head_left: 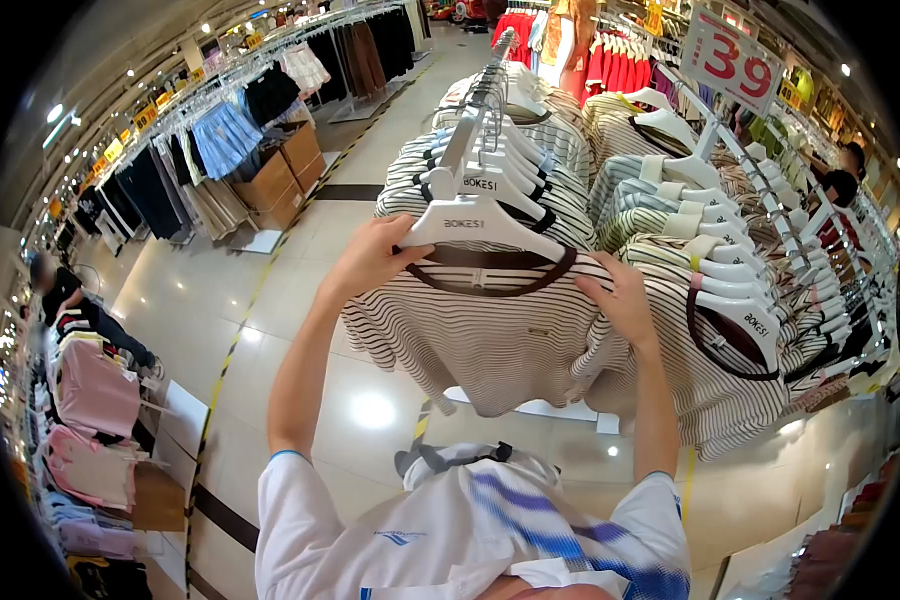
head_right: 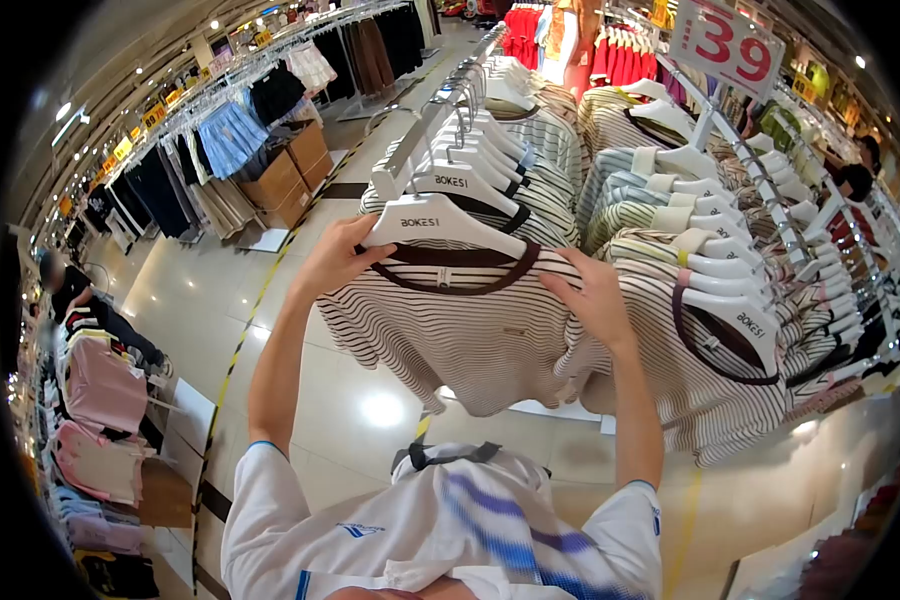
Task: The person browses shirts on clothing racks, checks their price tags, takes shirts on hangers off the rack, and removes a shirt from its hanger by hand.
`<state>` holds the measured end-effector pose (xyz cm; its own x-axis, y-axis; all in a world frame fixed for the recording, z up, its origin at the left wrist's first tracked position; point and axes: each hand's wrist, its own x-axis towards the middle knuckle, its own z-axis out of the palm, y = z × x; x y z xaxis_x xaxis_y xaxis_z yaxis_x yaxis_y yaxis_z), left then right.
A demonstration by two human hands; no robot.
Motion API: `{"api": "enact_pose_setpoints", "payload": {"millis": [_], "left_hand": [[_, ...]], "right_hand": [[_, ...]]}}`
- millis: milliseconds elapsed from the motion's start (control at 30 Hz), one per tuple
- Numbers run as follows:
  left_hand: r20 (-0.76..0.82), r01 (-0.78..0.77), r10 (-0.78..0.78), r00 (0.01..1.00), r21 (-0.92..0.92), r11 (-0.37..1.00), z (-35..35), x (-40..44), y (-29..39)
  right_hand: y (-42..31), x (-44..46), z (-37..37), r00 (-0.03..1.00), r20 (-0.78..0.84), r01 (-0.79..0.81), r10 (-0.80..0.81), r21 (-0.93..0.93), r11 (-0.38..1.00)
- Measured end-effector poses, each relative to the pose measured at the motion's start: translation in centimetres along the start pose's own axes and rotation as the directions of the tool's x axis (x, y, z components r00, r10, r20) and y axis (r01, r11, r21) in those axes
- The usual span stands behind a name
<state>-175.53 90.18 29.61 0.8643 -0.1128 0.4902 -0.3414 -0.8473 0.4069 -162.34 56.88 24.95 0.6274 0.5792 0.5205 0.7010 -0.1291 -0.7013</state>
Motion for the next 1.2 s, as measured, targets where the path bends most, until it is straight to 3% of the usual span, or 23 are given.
{"api": "enact_pose_setpoints", "payload": {"millis": [167,300,367,500,533,567,600,700,833,867,900,967,1033,1100,1167,1200], "left_hand": [[0.024,0.107,-0.107,0.994,-0.004,0.994,0.5,0.4,-1.9],[0.070,0.124,-0.128,0.989,0.056,0.991,2.6,0.4,-4.1],[-0.006,0.164,-0.164,0.986,0.099,0.982,2.9,0.5,-3.9],[0.028,0.229,-0.230,0.973,0.030,0.973,2.0,0.3,-3.2],[0.008,0.187,-0.191,0.982,0.145,0.971,1.9,-0.4,-4.0],[0.021,0.190,-0.195,0.981,0.146,0.971,1.6,-0.9,-4.7],[0.036,0.214,-0.220,0.975,0.126,0.969,1.3,-1.6,-5.5],[0.062,0.350,-0.356,0.932,0.091,0.932,0.9,-4.1,-9.0],[0.036,0.483,-0.482,0.876,-0.083,0.872,1.8,-7.5,-11.4],[-0.005,0.464,-0.486,0.874,-0.288,0.837,2.7,-8.5,-12.3],[-0.045,0.418,-0.498,0.866,-0.481,0.770,3.9,-9.7,-13.4],[0.011,0.487,-0.566,0.825,-0.524,0.699,6.3,-12.9,-17.3],[0.170,0.603,-0.610,0.774,-0.492,0.628,8.3,-15.4,-19.2],[0.108,0.572,-0.615,0.781,-0.517,0.637,10.3,-17.2,-19.6],[0.112,0.585,-0.721,0.684,-0.675,0.450,11.6,-18.3,-20.1],[0.099,0.543,-0.718,0.689,-0.727,0.420,11.9,-18.5,-19.9]], "right_hand": [[2.0,1.8,2.2,1.000,-0.015,-0.007,0.005,-0.081,0.997],[5.3,1.0,3.9,0.997,-0.003,-0.083,0.083,0.089,0.993],[6.2,0.4,4.4,0.996,-0.048,-0.071,0.075,0.083,0.994],[6.5,-1.5,4.6,0.974,-0.079,-0.200,0.213,0.147,0.969],[6.7,-2.0,4.5,0.956,-0.073,-0.265,0.283,0.191,0.945],[6.9,-2.6,4.8,0.934,-0.062,-0.328,0.351,0.239,0.914],[7.1,-3.1,5.0,0.939,-0.152,-0.274,0.308,0.206,0.939],[9.6,-4.9,6.0,0.912,-0.113,-0.334,0.394,0.350,0.875],[11.7,-7.2,7.5,0.880,-0.113,-0.374,0.462,0.436,0.819],[12.0,-8.0,7.6,0.826,-0.055,-0.490,0.562,0.424,0.762],[12.6,-8.7,8.0,0.827,-0.045,-0.493,0.560,0.421,0.762],[14.1,-10.4,9.2,0.808,-0.056,-0.484,0.586,0.504,0.716],[15.1,-12.1,10.1,0.769,-0.040,-0.521,0.638,0.539,0.662],[16.0,-13.7,10.6,0.770,-0.077,-0.494,0.633,0.556,0.669],[16.4,-15.0,10.8,0.713,-0.106,-0.550,0.694,0.529,0.646],[15.9,-15.3,11.0,0.653,-0.136,-0.598,0.745,0.510,0.618]]}}
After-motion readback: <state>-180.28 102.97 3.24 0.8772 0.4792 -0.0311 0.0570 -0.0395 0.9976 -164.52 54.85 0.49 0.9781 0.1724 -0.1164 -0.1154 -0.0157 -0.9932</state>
